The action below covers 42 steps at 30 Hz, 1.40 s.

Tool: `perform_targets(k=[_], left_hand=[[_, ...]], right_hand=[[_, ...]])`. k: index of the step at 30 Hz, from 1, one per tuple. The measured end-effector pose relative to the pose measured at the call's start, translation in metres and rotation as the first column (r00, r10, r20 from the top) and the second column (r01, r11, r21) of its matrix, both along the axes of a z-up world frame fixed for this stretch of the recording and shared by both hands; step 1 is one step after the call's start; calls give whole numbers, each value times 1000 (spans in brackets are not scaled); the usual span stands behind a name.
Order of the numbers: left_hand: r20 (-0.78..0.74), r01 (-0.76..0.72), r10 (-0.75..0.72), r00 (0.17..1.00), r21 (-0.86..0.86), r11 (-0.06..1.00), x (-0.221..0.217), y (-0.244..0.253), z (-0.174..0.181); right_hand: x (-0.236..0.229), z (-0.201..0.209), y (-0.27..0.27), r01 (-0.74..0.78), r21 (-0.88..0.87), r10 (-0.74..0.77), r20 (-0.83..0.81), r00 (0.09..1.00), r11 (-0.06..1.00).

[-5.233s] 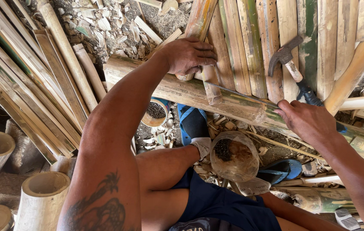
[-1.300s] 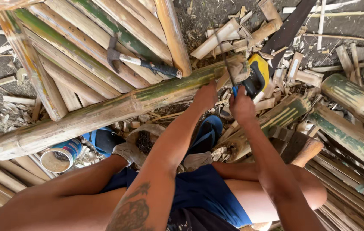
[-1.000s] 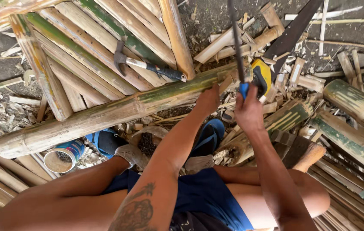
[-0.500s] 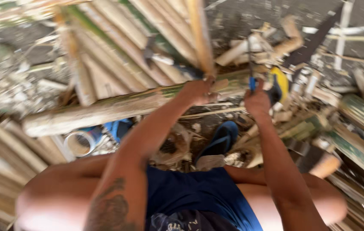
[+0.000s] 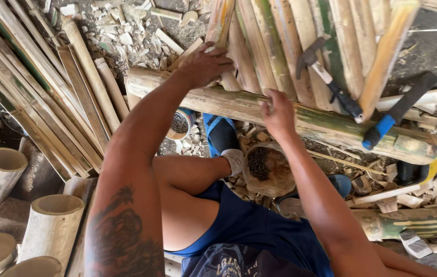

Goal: The person assembles a bamboo structure by hammering nails into bamboo slats and using a hand saw to cut bamboo pieces. The person works on a partially built frame, securing slats and cutting additional pieces to fit.

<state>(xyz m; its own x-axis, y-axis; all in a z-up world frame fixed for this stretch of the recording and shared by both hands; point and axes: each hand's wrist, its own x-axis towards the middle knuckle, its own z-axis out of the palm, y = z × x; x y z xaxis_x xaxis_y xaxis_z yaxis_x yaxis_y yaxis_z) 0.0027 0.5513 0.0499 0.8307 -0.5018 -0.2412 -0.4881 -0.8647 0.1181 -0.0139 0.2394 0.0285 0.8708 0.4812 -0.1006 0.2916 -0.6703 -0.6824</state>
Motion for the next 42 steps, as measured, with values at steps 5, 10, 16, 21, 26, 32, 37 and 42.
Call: perform_targets(k=[5,10,16,21,26,32,37,42], left_hand=[[37,9,-2,999,-190,982,7,7,-39],[80,2,13,997,-186,983,15,13,-41],[25,-32,36,999,-140,990,19,2,-38],[11,-26,27,1000,-132,991,19,2,-42],[-27,-73,69,997,-171,983,19,0,-37],[-47,-65,58,997,-149,987,21,1,-29],[-130,-91,82,988,-62,994,28,-9,-29],[-34,-12,8,999,-119,993,19,1,-20]], right_hand=[[2,-9,72,26,-93,-14,126,992,995],[5,-15,86,82,-109,-59,201,978,991],[6,-16,84,76,-70,-59,222,973,995],[4,-5,89,127,-61,-116,158,981,990],[7,3,89,111,-62,-95,224,970,992],[5,-9,85,116,-51,-106,167,980,992],[48,-17,34,150,89,-171,312,934,985],[111,-1,-74,313,-315,-155,437,886,896]])
